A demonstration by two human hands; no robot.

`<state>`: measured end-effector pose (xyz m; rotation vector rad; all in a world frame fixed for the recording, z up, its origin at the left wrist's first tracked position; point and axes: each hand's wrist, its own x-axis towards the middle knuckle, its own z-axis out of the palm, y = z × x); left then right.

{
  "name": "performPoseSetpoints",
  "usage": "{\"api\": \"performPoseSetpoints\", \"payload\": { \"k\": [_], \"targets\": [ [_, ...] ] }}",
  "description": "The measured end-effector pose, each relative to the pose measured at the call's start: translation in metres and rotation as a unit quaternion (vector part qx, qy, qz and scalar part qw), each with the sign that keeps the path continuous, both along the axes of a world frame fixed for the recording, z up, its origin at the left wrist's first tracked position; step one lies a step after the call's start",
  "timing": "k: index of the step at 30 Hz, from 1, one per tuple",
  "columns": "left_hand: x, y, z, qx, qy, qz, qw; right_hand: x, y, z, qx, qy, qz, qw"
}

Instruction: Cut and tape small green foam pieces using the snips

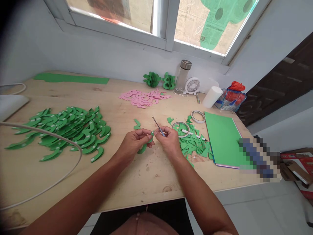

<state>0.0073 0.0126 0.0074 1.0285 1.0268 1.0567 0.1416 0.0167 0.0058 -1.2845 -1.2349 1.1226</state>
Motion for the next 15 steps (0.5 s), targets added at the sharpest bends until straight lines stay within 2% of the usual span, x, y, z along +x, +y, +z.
{"api": "performPoseSetpoints", "payload": {
  "k": [15],
  "targets": [
    [-0.0008, 0.0005, 0.0003, -0.005, 0.004, -0.005, 1.000, -0.0008, -0.0007, 0.0026, -0.005, -0.019, -0.005, 1.000]
  ]
}}
